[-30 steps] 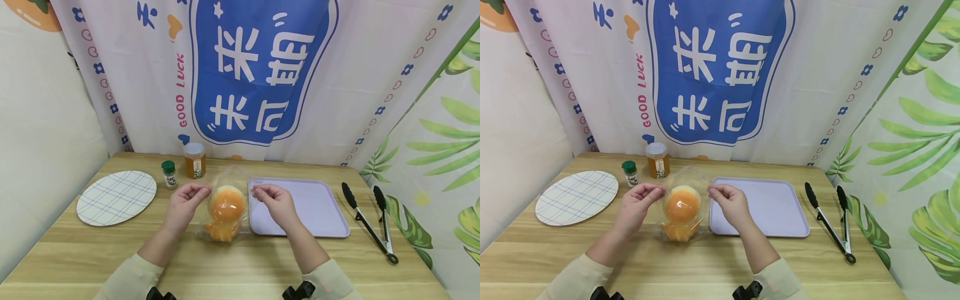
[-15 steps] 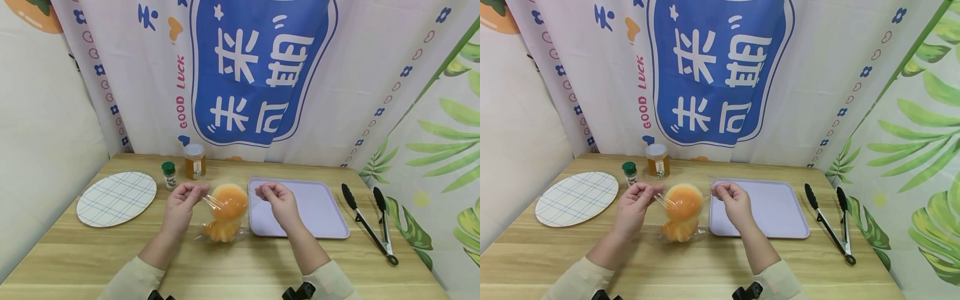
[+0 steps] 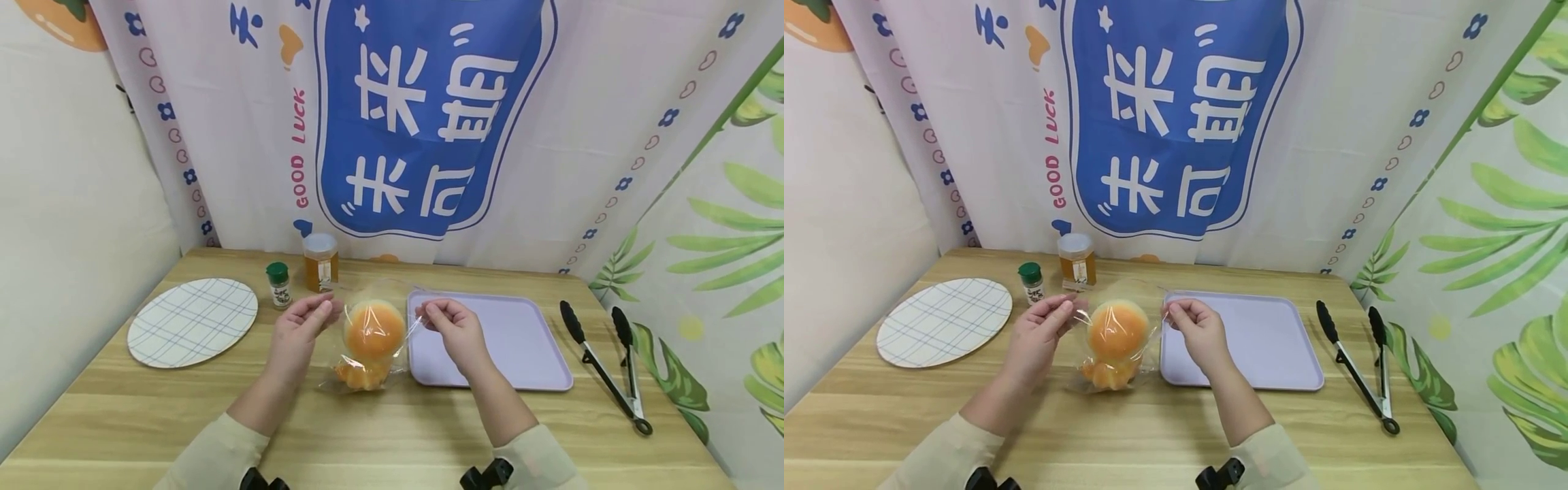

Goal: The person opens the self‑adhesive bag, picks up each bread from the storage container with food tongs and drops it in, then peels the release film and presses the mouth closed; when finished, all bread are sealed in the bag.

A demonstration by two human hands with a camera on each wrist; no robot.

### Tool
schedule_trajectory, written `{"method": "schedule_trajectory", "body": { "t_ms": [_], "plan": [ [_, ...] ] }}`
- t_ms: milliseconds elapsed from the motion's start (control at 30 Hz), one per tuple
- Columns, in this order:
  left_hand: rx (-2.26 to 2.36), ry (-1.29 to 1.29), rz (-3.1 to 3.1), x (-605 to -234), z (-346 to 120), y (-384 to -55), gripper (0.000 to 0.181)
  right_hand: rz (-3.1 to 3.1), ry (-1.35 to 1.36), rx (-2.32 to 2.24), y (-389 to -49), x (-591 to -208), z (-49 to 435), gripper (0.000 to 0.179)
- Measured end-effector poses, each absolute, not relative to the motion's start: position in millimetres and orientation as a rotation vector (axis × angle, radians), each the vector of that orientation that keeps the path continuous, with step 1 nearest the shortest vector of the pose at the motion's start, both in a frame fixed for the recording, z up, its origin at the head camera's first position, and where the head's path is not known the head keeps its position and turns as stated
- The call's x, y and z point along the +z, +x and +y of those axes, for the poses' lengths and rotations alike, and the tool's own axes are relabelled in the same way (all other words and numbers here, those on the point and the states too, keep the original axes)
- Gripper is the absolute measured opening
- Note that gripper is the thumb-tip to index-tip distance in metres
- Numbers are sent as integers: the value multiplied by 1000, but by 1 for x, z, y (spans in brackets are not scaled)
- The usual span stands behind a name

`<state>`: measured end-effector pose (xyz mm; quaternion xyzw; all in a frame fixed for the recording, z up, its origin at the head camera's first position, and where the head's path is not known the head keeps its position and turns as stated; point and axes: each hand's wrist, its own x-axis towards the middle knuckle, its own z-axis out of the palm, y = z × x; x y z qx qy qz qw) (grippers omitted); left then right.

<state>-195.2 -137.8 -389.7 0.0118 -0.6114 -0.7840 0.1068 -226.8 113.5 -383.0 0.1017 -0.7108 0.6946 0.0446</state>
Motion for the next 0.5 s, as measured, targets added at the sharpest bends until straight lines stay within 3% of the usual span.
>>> {"method": "schedule_trajectory", "body": {
  "t_ms": [500],
  "plan": [
    [-2396, 76, -1737, -399, -137, -202, 21, -2243, 226, 2118, -229, -385, 113, 18]
  ]
}}
